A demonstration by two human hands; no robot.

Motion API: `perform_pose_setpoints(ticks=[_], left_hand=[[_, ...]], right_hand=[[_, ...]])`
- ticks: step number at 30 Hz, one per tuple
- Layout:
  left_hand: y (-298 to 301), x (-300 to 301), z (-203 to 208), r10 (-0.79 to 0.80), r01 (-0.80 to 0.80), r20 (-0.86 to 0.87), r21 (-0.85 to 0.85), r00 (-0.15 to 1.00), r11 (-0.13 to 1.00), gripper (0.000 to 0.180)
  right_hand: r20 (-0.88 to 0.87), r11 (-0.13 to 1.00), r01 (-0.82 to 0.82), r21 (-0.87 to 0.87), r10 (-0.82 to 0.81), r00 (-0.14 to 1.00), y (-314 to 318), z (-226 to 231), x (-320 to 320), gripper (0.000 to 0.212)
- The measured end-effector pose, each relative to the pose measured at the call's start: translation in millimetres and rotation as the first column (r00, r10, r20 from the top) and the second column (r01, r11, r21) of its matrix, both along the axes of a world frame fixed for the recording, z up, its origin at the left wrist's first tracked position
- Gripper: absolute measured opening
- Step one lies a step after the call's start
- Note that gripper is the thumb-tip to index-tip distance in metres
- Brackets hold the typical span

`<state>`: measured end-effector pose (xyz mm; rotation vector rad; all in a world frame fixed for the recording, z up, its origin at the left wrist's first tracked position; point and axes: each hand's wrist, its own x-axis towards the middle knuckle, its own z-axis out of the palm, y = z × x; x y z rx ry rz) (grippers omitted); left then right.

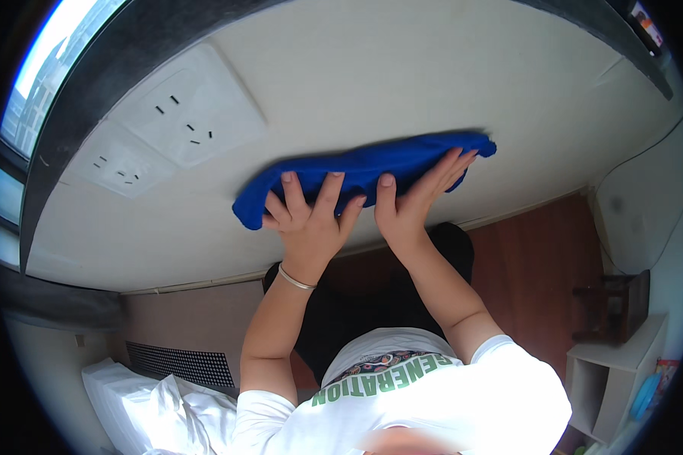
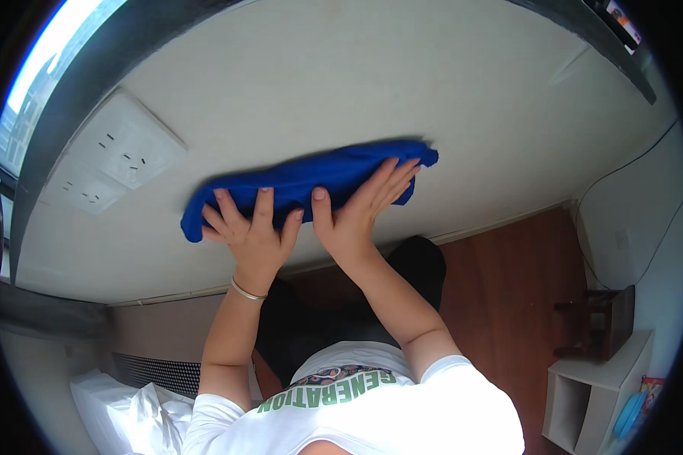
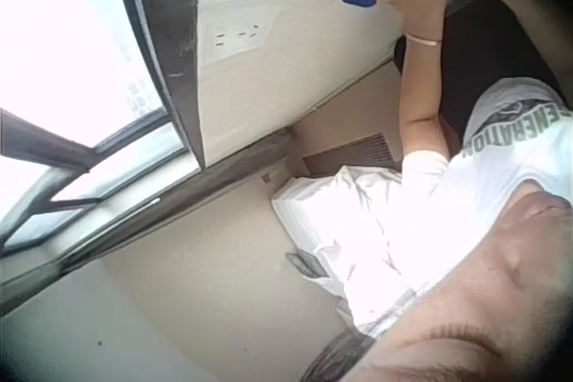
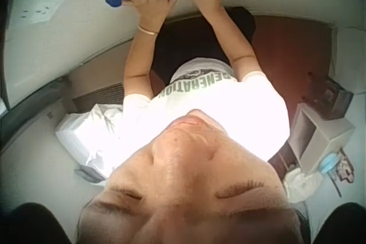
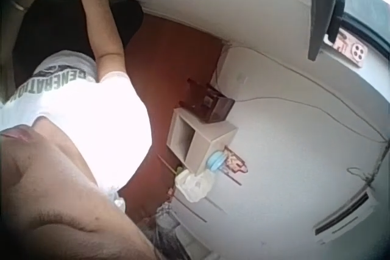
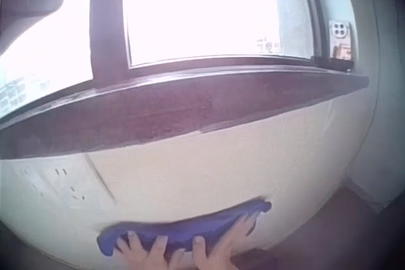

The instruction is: Wiping a white wall and windowsill with a blue cloth.

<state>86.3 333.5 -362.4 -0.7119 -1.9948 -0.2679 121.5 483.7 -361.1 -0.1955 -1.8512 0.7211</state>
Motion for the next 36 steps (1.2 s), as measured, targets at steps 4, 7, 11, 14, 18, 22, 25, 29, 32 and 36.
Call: perform_pose_setpoints(ticks=[4, 7, 11, 14, 18, 22, 25, 29, 32, 36], left_hand=[[44.1, -6.5, 77.1, -0.029, 0.034, -0.111, 0.045, 0.993, 0.998, 0.073], [60.2, -18.5, 58.2, -0.020, 0.015, -0.274, -0.022, 0.962, 1.000, 0.074], [64.3, -6.0, -30.5, -0.004, -0.055, -0.245, -0.233, 0.969, 0.971, 0.064], [65.1, 12.4, -102.6, 0.162, 0.047, 0.411, -0.454, 0.897, 0.890, 0.057], [46.7, 26.4, -209.2, 0.038, 0.356, 0.551, -0.589, 0.834, 0.725, 0.059], [44.4, 32.6, -219.9, -0.052, 0.433, 0.542, -0.606, 0.839, 0.668, 0.063], [61.7, 34.1, -194.3, -0.071, 0.305, 0.380, -0.602, 0.922, 0.738, 0.059], [130.6, 30.8, -106.7, -0.122, 0.154, 0.096, -0.488, 0.988, 0.859, 0.054], [180.6, 43.3, -58.5, -0.129, 0.114, -0.013, -0.381, 0.992, 0.917, 0.060], [224.4, 46.5, -70.1, -0.238, 0.225, 0.017, -0.393, 0.971, 0.891, 0.061]], right_hand=[[-0.306, 0.975, 0.221, 0.018, -0.205, 0.930, 41.5, 73.1, -22.1, 0.088], [-0.236, 0.937, 0.338, 0.087, -0.311, 0.921, 52.6, 39.3, -22.4, 0.076], [-0.147, 0.948, 0.303, -0.098, -0.315, 0.938, 58.0, -69.3, -15.7, 0.078], [0.018, 0.927, 0.306, -0.219, -0.310, 0.951, 43.5, -185.5, -7.5, 0.082], [0.308, 0.808, 0.279, -0.520, -0.127, 0.943, 19.7, -312.1, 20.1, 0.078], [0.310, 0.589, 0.192, -0.785, 0.105, 0.945, 21.6, -323.7, 24.3, 0.072], [0.255, 0.549, 0.176, -0.817, 0.070, 0.964, 36.9, -284.3, 23.6, 0.071], [0.064, 0.830, 0.200, -0.522, -0.195, 0.979, 120.7, -157.5, 20.3, 0.084], [-0.124, 0.926, 0.267, -0.267, -0.307, 0.943, 197.8, -77.0, 30.7, 0.074], [-0.129, 0.832, 0.410, -0.373, -0.485, 0.865, 247.7, -81.9, 31.7, 0.066]])
